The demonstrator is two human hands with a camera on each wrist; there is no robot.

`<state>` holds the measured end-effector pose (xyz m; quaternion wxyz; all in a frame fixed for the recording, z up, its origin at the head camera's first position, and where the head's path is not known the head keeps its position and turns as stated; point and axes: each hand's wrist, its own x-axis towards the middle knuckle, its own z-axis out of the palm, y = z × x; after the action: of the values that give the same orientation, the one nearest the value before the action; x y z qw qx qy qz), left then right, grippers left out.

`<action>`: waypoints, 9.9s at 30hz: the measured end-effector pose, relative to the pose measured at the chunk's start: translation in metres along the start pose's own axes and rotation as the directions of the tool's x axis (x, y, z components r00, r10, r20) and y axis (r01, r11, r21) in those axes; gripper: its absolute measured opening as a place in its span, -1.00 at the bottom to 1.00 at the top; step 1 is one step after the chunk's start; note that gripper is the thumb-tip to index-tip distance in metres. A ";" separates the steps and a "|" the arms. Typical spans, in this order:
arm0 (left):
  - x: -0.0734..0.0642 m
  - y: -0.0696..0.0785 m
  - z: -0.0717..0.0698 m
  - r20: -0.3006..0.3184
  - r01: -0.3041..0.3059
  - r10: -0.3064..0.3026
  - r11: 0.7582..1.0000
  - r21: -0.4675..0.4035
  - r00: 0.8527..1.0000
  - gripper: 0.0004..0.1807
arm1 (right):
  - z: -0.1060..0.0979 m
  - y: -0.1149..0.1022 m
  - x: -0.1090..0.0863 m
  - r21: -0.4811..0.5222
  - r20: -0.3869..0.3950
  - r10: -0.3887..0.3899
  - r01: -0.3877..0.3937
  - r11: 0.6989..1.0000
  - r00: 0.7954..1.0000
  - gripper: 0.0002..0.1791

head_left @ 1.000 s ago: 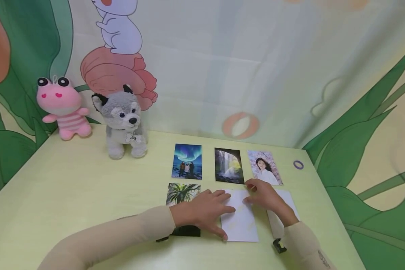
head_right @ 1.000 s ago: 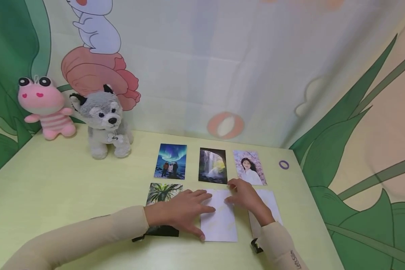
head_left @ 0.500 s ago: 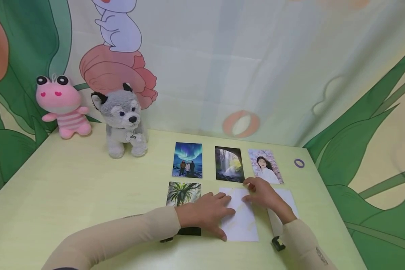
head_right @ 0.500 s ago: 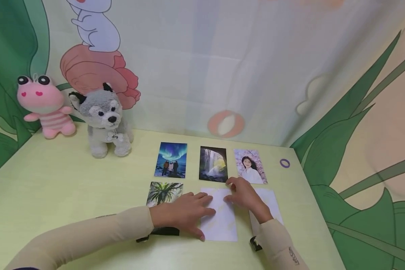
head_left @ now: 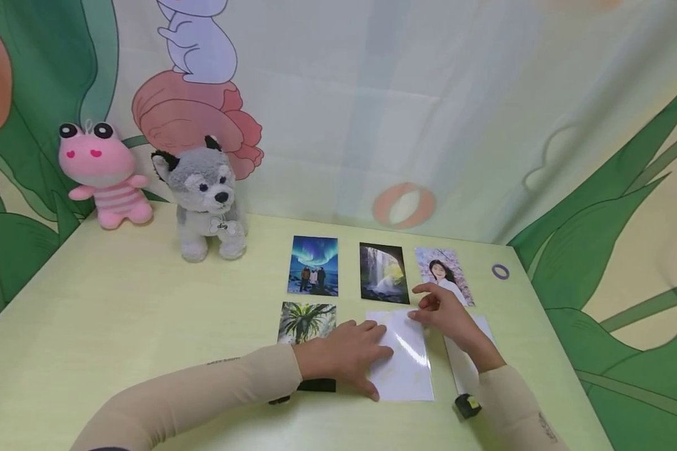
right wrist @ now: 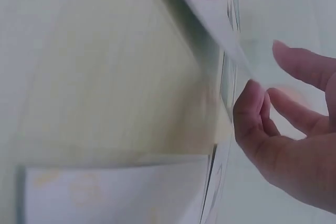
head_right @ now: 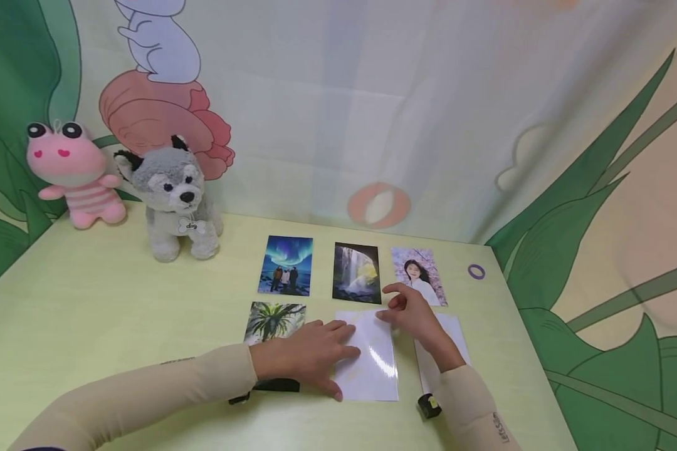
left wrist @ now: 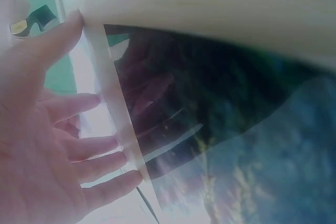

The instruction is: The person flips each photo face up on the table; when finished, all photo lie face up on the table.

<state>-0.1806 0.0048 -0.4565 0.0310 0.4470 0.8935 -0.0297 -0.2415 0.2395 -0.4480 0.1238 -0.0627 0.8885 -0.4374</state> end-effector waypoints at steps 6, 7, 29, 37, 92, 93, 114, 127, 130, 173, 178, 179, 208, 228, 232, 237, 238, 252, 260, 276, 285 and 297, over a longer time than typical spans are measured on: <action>-0.001 0.000 -0.001 0.008 -0.001 0.001 1.000 0.002 1.000 -0.20 | -0.001 0.001 0.000 0.014 0.097 0.024 -0.026 1.000 0.995 -0.50; -0.001 0.000 -0.001 0.007 0.000 0.000 1.000 0.004 1.000 -0.20 | -0.001 0.002 0.000 0.016 0.113 0.027 -0.029 0.999 0.993 -0.53; -0.002 -0.008 -0.011 -0.046 0.020 -0.028 0.988 -0.154 0.999 -0.21 | -0.013 -0.004 -0.006 0.289 0.152 -0.040 -0.006 0.957 0.988 -0.58; -0.004 -0.011 -0.019 -0.144 -0.018 -0.019 0.969 -0.248 0.989 -0.20 | -0.020 -0.013 -0.006 0.390 0.065 -0.054 0.024 0.920 0.996 -0.57; 0.011 -0.015 -0.012 -0.774 -0.340 -0.090 0.862 -0.376 0.626 -0.52 | 0.014 -0.051 -0.004 0.561 -0.339 0.033 0.173 0.809 0.940 -0.74; 0.011 -0.015 -0.011 -0.779 -0.338 -0.103 0.861 -0.381 0.618 -0.52 | 0.015 -0.051 -0.003 0.558 -0.352 0.031 0.183 0.809 0.935 -0.73; 0.009 -0.018 -0.005 -0.757 -0.305 -0.274 0.794 -0.526 0.593 -0.55 | 0.018 -0.047 -0.008 0.534 -0.313 0.087 0.099 0.840 0.946 -0.69; 0.006 -0.029 -0.019 -0.728 -0.287 -0.445 0.712 -0.641 0.522 -0.59 | 0.003 -0.032 -0.029 0.429 0.043 0.023 -0.039 0.903 0.999 -0.33; 0.006 -0.029 -0.022 -0.701 -0.302 -0.491 0.662 -0.686 0.517 -0.57 | 0.005 -0.031 -0.029 0.528 0.051 -0.001 -0.026 0.849 0.999 -0.32; -0.006 -0.035 -0.036 -0.511 -0.237 -0.473 0.525 -0.818 0.718 -0.47 | 0.021 -0.035 -0.034 0.570 -0.245 -0.098 0.225 0.790 0.965 -0.25; -0.007 -0.037 -0.034 -0.490 -0.192 -0.444 0.563 -0.804 0.750 -0.47 | 0.017 -0.034 -0.035 0.525 -0.237 -0.093 0.208 0.825 0.967 -0.25; -0.007 -0.037 -0.033 -0.491 -0.186 -0.437 0.574 -0.797 0.754 -0.47 | 0.016 -0.034 -0.035 0.514 -0.234 -0.096 0.207 0.832 0.968 -0.25; -0.015 -0.032 -0.026 -0.163 0.106 -0.244 0.803 -0.586 0.956 -0.32 | 0.000 -0.024 -0.038 0.239 -0.138 0.035 -0.001 0.971 0.990 -0.22; -0.022 -0.018 -0.003 0.055 0.152 -0.148 0.802 -0.577 0.987 -0.26 | 0.015 -0.009 -0.038 0.091 -0.002 0.016 -0.015 0.996 1.000 -0.31; -0.021 -0.013 -0.004 0.063 0.164 -0.154 0.833 -0.528 0.986 -0.19 | 0.016 -0.008 -0.037 0.073 0.011 0.026 -0.027 0.997 1.000 -0.31; -0.021 -0.003 -0.007 0.134 0.229 -0.187 0.842 -0.488 0.973 -0.14 | 0.017 -0.005 -0.034 0.033 0.035 0.019 -0.020 0.999 0.999 -0.27; -0.021 -0.001 -0.008 0.149 0.241 -0.192 0.841 -0.484 0.970 -0.14 | 0.018 -0.005 -0.033 0.022 0.041 0.017 -0.018 1.000 0.999 -0.27; -0.016 0.007 -0.007 0.149 0.253 -0.210 0.883 -0.396 0.966 -0.21 | 0.024 -0.004 -0.027 -0.087 0.069 0.026 -0.020 0.996 0.997 -0.23; -0.011 0.006 -0.005 0.140 0.251 -0.215 0.906 -0.340 0.966 -0.20 | 0.021 -0.006 -0.022 -0.126 0.089 0.024 -0.013 0.992 0.996 -0.26; -0.010 0.004 -0.007 0.164 0.232 -0.187 0.919 -0.320 0.969 -0.16 | 0.026 -0.010 -0.019 -0.181 0.068 0.074 -0.061 0.982 0.995 -0.30; -0.009 0.000 -0.008 0.190 0.240 -0.184 0.910 -0.337 0.964 -0.12 | 0.026 -0.011 -0.016 -0.197 0.083 0.107 -0.089 0.976 0.991 -0.34; -0.005 0.000 -0.009 0.152 0.212 -0.164 0.894 -0.396 0.975 -0.15 | -0.002 0.003 -0.014 -0.211 -0.038 -0.115 0.105 0.972 0.993 -0.39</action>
<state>-0.1782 0.0019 -0.4474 0.1719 0.3397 0.9156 0.1296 -0.2282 0.2456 -0.4467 0.0701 -0.1135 0.9274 -0.3494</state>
